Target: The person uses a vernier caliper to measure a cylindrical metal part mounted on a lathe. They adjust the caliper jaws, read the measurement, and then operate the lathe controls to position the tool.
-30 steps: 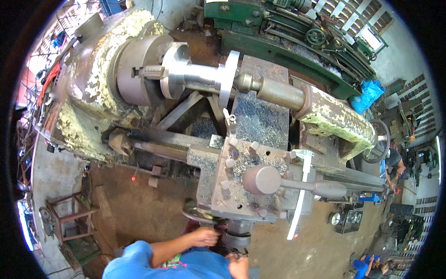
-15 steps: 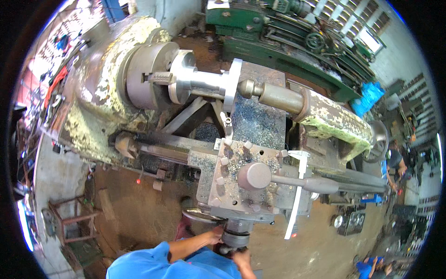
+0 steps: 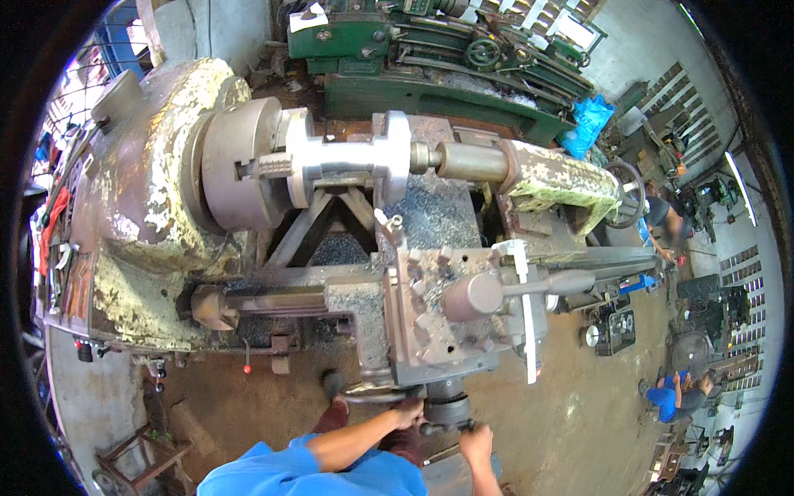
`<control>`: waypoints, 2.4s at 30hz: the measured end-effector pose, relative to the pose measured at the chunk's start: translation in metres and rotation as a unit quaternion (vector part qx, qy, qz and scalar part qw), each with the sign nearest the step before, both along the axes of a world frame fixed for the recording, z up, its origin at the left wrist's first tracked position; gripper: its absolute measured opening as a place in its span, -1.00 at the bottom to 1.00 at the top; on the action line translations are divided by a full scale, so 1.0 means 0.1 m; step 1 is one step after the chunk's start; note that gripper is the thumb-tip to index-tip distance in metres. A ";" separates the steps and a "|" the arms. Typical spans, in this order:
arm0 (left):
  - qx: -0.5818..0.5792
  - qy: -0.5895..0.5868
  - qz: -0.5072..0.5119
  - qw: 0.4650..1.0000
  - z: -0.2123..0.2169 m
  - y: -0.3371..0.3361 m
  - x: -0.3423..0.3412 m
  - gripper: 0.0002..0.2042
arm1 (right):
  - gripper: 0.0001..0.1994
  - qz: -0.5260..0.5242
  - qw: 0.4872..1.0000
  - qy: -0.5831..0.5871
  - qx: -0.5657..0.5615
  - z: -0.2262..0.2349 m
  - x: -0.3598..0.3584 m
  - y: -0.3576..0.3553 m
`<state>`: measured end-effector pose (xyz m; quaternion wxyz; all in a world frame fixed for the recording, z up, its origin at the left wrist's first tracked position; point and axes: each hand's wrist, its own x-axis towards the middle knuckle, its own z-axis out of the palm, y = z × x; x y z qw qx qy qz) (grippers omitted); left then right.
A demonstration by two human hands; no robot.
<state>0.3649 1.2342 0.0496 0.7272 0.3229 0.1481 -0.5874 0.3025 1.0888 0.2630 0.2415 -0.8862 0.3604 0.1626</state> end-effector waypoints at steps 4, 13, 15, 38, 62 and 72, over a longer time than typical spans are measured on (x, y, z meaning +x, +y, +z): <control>-0.065 0.076 -0.014 0.995 0.75 1.37 0.08 -0.70 | -0.76 0.060 0.997 0.053 -0.022 0.18 -0.22 0.61; 0.235 -0.090 -0.012 0.968 -0.75 0.72 -0.08 -0.88 | -0.75 0.030 0.998 0.005 0.056 -0.10 -0.21 0.07; 0.060 -0.079 -0.048 0.994 -0.50 0.30 -0.02 -0.89 | -0.73 0.058 0.996 0.028 0.070 0.00 -0.34 0.31; 0.240 -0.815 0.318 0.421 4.19 1.36 1.75 -0.61 | -0.74 -0.076 0.991 0.028 0.105 0.22 0.03 0.56; 0.210 -0.661 0.303 0.654 4.10 0.90 1.56 -0.08 | -0.82 -0.249 0.629 -0.737 0.006 2.02 0.62 -0.26; 0.222 -0.663 0.300 0.649 4.04 0.93 1.57 0.03 | -0.59 -0.290 0.574 -0.693 0.328 2.96 2.35 0.00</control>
